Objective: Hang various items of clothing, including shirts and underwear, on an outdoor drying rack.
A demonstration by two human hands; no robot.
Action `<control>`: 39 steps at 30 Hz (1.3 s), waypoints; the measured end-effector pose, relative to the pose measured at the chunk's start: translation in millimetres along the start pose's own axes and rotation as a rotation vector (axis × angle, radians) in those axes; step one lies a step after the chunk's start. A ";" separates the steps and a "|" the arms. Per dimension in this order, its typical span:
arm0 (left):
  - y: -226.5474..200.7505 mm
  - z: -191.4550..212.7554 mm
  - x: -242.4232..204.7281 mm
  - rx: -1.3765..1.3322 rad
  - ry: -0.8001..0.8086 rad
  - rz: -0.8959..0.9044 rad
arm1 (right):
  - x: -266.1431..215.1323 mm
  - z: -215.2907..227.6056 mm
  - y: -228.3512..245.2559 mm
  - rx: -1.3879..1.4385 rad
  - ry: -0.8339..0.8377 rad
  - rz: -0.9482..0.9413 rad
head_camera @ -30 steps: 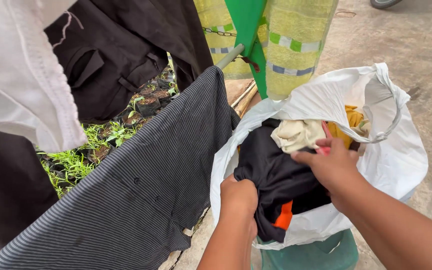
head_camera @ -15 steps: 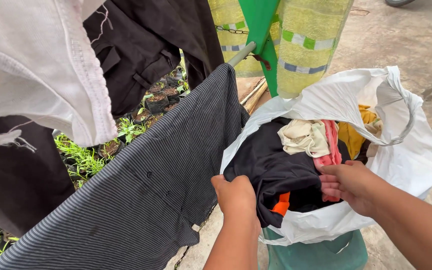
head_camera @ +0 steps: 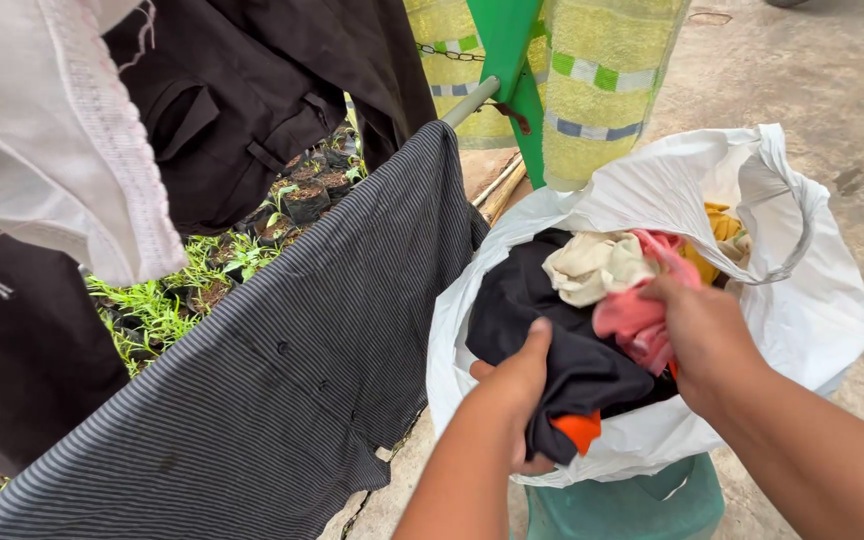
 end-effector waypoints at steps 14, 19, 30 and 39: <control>3.8 -87.0 29.3 0.274 0.061 -1.030 | -83.2 -26.3 102.1 0.342 0.324 -0.043; -1.5 -90.1 24.5 0.650 0.128 -0.971 | -84.6 -43.7 94.2 0.348 0.718 -0.073; -49.7 6.8 -2.8 -0.401 0.074 -0.652 | -115.2 -69.7 110.8 0.101 0.609 -0.020; -72.8 53.4 -69.8 -0.714 0.368 -0.810 | -108.3 -98.7 110.1 -0.024 0.635 0.248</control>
Point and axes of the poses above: each hand's wrist, its own x-axis towards the middle knuckle, its own z-axis out of the back of the hand, y = z × x, the point moved 4 cm from there along x, towards the middle knuckle, and after that the axes turned 14 degrees about -y, right-handed, at the moved point
